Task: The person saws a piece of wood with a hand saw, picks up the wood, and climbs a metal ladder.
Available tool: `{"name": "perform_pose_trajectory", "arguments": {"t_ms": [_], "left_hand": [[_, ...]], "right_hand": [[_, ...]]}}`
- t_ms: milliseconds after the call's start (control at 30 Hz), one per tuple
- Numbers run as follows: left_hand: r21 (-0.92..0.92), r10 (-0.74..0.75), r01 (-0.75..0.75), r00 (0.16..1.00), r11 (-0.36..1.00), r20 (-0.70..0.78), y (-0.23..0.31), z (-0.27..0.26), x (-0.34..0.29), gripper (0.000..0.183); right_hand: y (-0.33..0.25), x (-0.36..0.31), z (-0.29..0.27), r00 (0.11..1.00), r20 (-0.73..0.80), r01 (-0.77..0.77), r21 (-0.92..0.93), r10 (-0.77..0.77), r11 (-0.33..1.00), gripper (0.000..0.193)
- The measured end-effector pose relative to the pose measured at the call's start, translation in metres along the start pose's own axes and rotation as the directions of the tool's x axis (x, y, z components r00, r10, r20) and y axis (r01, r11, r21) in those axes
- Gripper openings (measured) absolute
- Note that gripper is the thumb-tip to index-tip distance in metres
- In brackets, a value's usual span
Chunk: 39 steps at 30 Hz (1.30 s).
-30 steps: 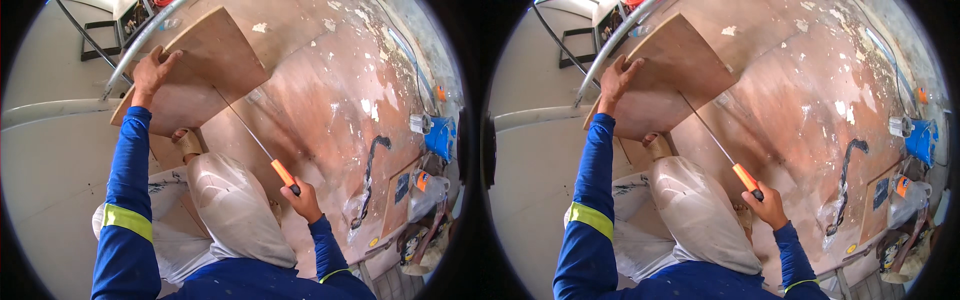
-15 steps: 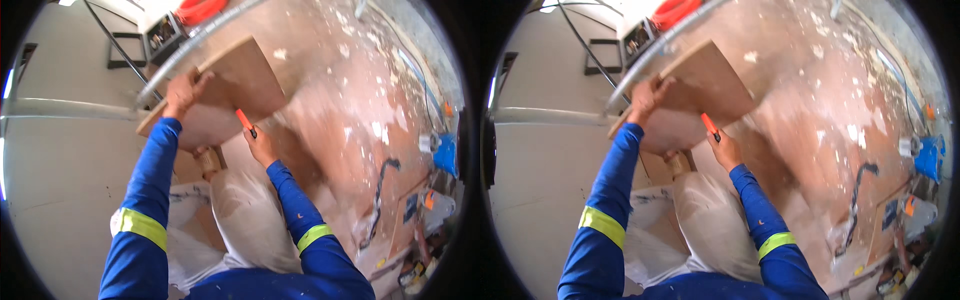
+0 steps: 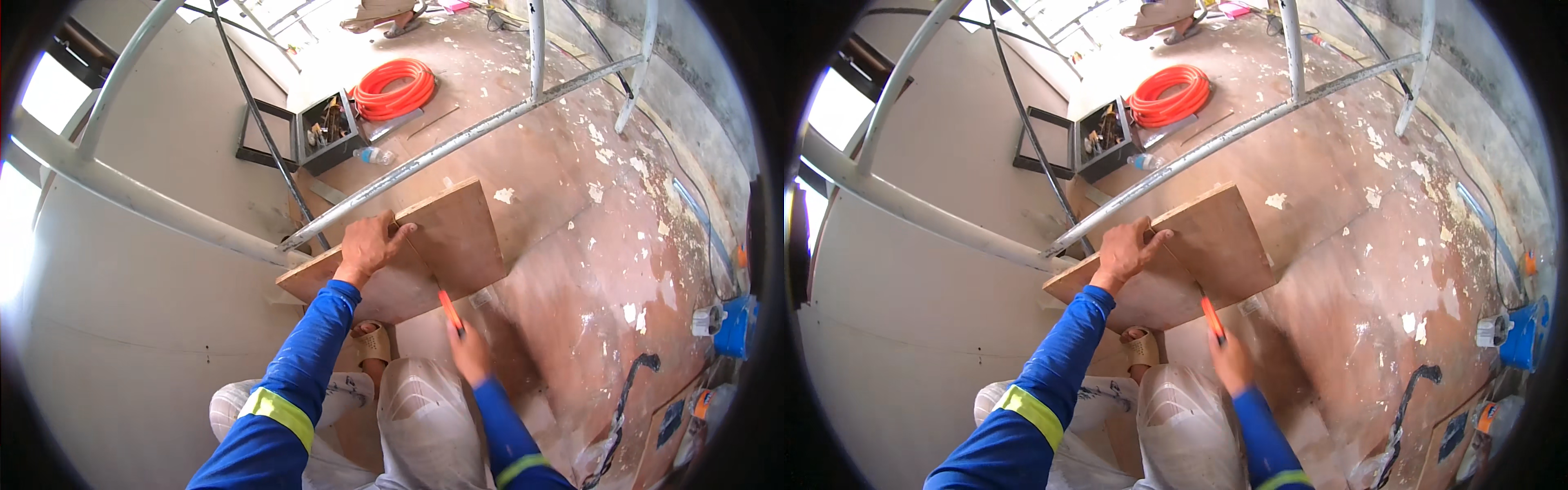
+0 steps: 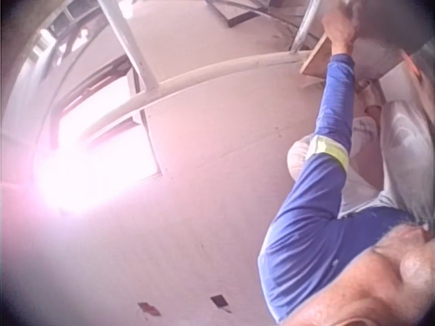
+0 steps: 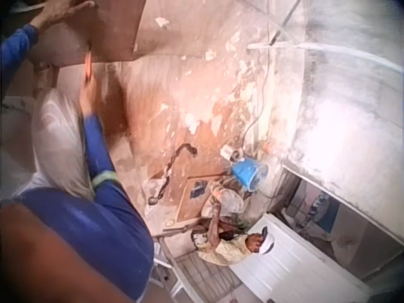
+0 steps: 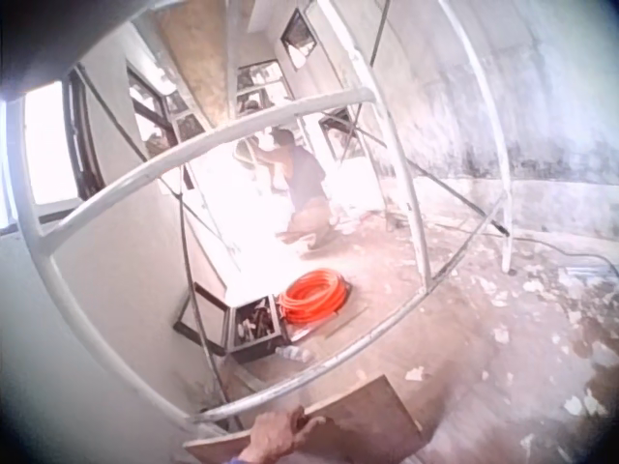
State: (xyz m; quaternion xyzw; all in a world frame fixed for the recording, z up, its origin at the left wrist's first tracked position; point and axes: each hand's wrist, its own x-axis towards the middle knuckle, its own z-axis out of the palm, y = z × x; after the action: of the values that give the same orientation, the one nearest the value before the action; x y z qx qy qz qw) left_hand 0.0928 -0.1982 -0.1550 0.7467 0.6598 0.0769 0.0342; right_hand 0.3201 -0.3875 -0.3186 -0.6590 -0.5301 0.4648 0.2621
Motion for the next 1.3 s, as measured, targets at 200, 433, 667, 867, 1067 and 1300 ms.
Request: {"name": "perform_pose_trajectory", "arguments": {"t_ms": [200,433,667,867,1067,1300], "left_hand": [[-0.007,-0.027,0.027,1.000,1.000,0.007,-0.017,-0.014,-0.009,0.062],[-0.068,-0.019,0.017,1.000,0.998,-0.025,-0.007,-0.010,-0.010,0.066],[-0.038,0.031,-0.032,0.999,0.999,-0.018,-0.015,-0.001,-0.013,0.066],[-0.024,0.001,-0.002,0.999,1.000,-0.044,-0.019,-0.012,-0.009,0.066],[-0.009,0.017,-0.018,0.999,1.000,-0.039,-0.012,0.001,-0.008,0.065],[-0.027,-0.005,0.003,0.999,1.000,-0.052,-0.021,0.005,-0.016,0.066]], "right_hand": [[0.005,-0.055,-0.021,0.997,0.060,0.051,0.090,-0.057,0.995,0.046],[0.009,-0.125,-0.074,0.999,-0.033,0.021,0.008,-0.021,1.000,0.043],[0.015,-0.042,-0.013,0.993,0.008,0.116,0.148,-0.119,0.982,0.045],[0.010,-0.177,-0.103,0.984,0.101,-0.147,0.013,0.145,0.989,0.045],[-0.012,0.002,-0.001,1.000,-0.008,0.013,-0.016,-0.014,1.000,0.048],[0.040,-0.163,-0.073,0.999,0.039,-0.006,0.061,0.003,0.998,0.036]]}}
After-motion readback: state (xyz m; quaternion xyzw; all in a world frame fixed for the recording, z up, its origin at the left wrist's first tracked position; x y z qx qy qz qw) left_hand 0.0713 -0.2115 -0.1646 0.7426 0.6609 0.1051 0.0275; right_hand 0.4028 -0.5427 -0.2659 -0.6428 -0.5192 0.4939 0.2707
